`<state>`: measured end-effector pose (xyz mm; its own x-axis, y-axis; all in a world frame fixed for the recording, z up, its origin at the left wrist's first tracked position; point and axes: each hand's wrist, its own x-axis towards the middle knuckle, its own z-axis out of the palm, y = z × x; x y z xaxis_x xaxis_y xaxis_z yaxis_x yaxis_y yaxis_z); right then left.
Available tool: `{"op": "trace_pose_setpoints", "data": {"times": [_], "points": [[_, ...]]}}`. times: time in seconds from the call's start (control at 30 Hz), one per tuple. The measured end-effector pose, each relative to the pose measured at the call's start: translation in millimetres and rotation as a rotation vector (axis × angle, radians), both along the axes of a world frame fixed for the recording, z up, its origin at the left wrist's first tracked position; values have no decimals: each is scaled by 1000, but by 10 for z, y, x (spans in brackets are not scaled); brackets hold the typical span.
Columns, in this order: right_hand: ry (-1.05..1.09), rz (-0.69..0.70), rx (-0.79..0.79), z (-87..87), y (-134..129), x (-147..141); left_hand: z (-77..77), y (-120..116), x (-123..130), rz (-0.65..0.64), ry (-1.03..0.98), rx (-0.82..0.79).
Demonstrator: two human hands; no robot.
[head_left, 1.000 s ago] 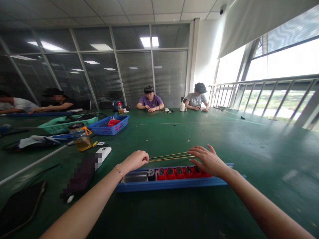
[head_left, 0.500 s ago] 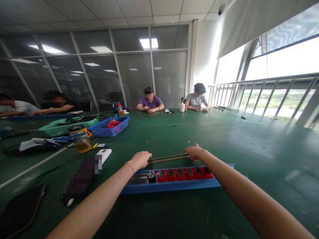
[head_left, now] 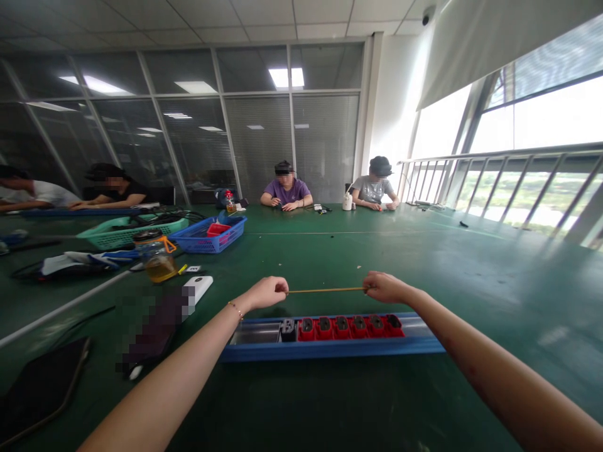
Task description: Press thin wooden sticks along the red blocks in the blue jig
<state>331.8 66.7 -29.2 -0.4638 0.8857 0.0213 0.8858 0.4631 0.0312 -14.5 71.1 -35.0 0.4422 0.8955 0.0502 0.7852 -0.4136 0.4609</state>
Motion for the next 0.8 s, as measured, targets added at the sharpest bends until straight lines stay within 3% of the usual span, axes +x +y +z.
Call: {"op": "trace_pose_setpoints", "data": {"times": [0.13, 0.23, 0.33, 0.53, 0.8], "points": [[261, -73, 188, 148, -251, 69, 179, -239, 55, 38, -256, 51], [411, -124, 331, 189, -481, 53, 310, -451, 127, -4, -323, 10], [458, -118, 359, 161, -702, 51, 375, -630, 158, -23, -339, -51], [511, -80, 414, -34, -1012, 135, 288, -874, 200, 89, -380, -53], [551, -216, 516, -202, -1110, 229, 223, -980, 265, 109, -476, -99]]}}
